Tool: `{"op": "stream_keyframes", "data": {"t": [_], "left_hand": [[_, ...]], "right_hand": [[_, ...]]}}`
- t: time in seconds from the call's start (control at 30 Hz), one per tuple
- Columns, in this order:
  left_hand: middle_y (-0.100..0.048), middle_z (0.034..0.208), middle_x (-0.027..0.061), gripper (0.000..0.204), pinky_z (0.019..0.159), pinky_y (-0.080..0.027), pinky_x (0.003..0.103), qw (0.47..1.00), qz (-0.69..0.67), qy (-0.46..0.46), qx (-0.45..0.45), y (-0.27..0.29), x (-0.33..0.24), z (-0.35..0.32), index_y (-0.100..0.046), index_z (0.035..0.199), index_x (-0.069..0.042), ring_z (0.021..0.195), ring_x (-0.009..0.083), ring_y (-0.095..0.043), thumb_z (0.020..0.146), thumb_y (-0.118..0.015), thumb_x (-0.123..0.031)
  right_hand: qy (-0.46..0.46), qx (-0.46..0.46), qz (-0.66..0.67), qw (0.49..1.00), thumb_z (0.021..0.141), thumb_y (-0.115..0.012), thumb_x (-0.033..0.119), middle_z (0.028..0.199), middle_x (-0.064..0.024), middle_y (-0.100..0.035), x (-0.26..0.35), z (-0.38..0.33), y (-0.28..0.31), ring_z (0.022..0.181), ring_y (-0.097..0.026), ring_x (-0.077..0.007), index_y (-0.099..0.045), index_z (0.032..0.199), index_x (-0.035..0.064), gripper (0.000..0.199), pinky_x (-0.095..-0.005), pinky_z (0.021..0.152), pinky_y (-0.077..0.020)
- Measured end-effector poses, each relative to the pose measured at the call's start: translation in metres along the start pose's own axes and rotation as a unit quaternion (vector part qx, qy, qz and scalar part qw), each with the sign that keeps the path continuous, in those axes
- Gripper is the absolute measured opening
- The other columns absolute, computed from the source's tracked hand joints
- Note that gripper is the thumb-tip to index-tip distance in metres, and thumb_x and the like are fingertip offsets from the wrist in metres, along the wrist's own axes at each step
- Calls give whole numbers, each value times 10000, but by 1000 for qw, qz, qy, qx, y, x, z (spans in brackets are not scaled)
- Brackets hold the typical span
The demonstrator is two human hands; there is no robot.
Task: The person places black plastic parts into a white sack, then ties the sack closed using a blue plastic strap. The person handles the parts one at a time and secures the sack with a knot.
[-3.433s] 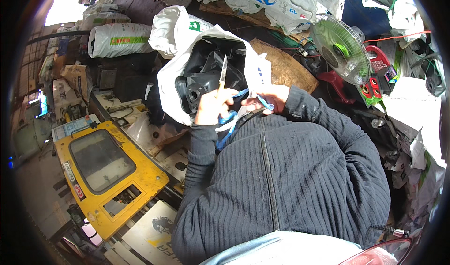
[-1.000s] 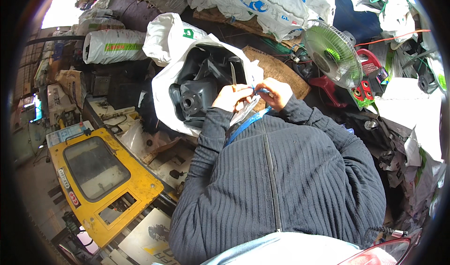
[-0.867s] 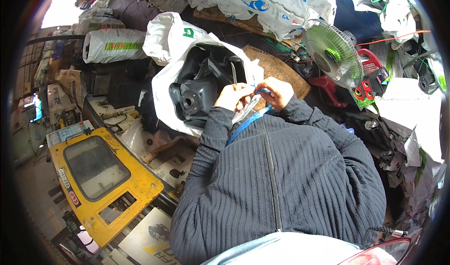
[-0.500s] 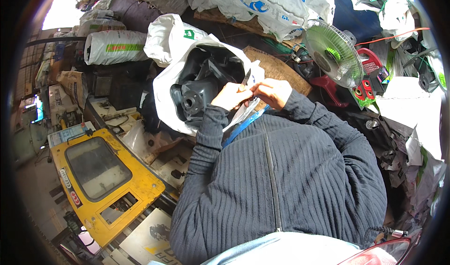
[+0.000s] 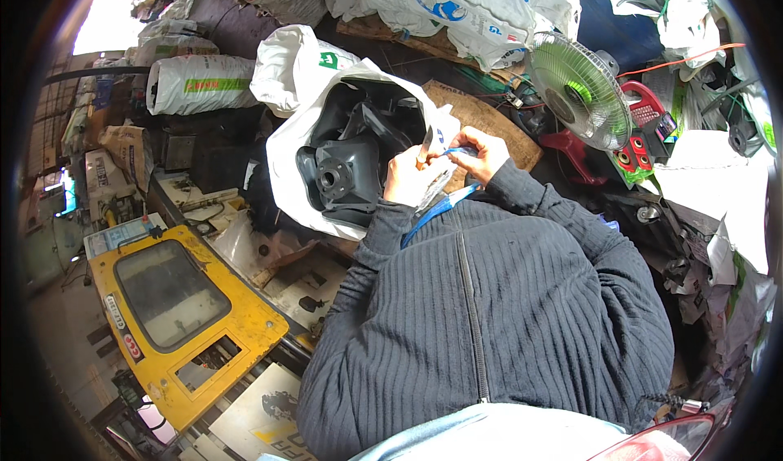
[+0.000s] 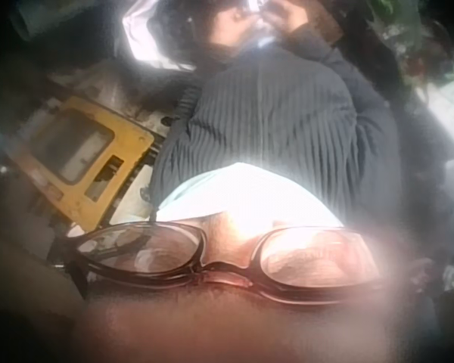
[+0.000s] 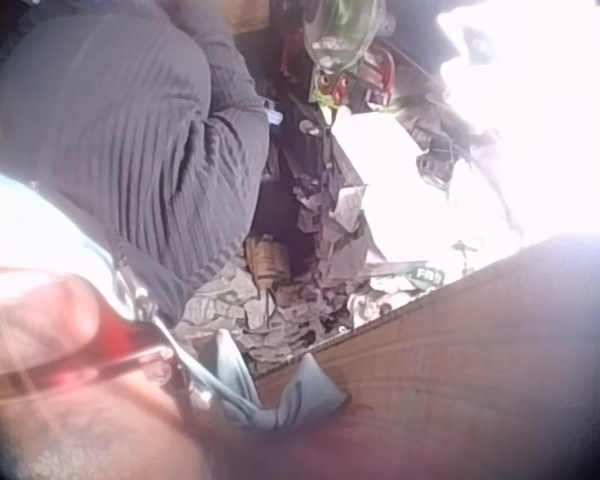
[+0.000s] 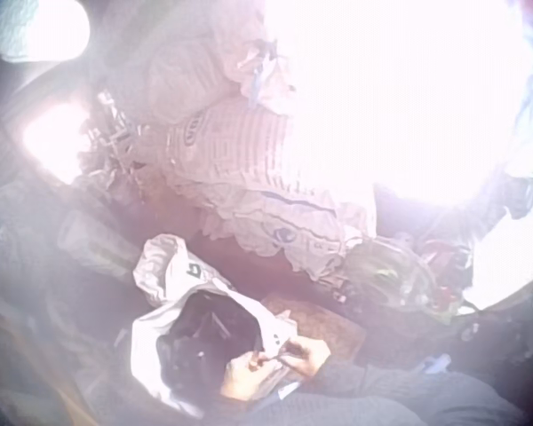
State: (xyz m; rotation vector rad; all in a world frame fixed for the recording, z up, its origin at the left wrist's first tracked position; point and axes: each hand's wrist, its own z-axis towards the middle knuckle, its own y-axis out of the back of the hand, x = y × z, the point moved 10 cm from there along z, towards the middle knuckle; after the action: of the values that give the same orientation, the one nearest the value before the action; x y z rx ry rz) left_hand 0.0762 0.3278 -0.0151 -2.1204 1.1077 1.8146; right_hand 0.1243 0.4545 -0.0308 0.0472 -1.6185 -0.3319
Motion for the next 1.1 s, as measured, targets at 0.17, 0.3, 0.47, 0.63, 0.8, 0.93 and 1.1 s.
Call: {"op": "stream_keyframes", "data": {"t": [0.17, 0.3, 0.47, 0.63, 0.8, 0.93, 1.1], "left_hand": [[-550, 600, 14, 92, 392, -336, 192, 961, -235, 134, 65, -17, 32, 2, -605, 815, -2, 421, 43, -430, 773, -648, -72], [-467, 542, -25, 125, 330, -252, 198, 871, -415, 258, 49, -31, 52, -9, -573, 891, 0, 357, 45, -344, 796, -623, -65], [-428, 539, -42, 110, 365, -279, 197, 852, -443, 261, 94, -28, 45, -11, -577, 891, -6, 397, 42, -351, 814, -602, -81], [-453, 527, -23, 107, 353, -282, 202, 874, -411, 252, 62, -24, 47, -11, -575, 890, -12, 377, 49, -369, 817, -605, -85], [-476, 558, -31, 136, 371, -290, 181, 906, -352, 220, 78, -20, 35, -12, -593, 922, -8, 418, 38, -400, 802, -623, -62], [-519, 640, -19, 219, 382, -269, 162, 967, -235, 95, 33, 2, 19, -7, -593, 1010, -10, 459, 27, -398, 792, -606, -10], [-567, 731, -2, 190, 588, -449, 222, 974, -175, -124, -70, 10, -21, -18, -636, 910, -9, 677, 75, -553, 725, -678, -4]], "right_hand": [[-158, 96, 233, 955, 823, -602, 74, 846, -89, -638, -42, -2, -28, 784, -633, -150, -552, 867, -14, 110, -266, 741, -489], [-142, 52, 131, 980, 803, -614, 66, 859, -84, -633, -45, -1, -22, 778, -638, -152, -564, 936, -3, 159, -272, 725, -502], [125, -24, -78, 989, 755, -646, 79, 791, -82, -606, 29, -5, 3, 708, -625, -172, -596, 923, 64, 176, -278, 635, -495], [93, 60, -171, 979, 730, -679, 202, 795, -76, -607, 48, -3, -4, 684, -611, -206, -609, 909, 108, 214, -298, 618, -493], [107, 79, -60, 989, 820, -618, 236, 725, -22, -583, 44, 0, -5, 644, -572, -135, -593, 887, 91, 161, -256, 578, -452], [-187, 204, 335, 901, 826, -632, 228, 666, 64, -493, 32, -5, -12, 492, -327, 0, -593, 881, 88, 156, -170, 439, -227], [-177, 196, 297, 918, 834, -628, 226, 675, 81, -490, 37, -2, -17, 522, -357, 8, -570, 907, 93, 162, -162, 456, -255]]}}
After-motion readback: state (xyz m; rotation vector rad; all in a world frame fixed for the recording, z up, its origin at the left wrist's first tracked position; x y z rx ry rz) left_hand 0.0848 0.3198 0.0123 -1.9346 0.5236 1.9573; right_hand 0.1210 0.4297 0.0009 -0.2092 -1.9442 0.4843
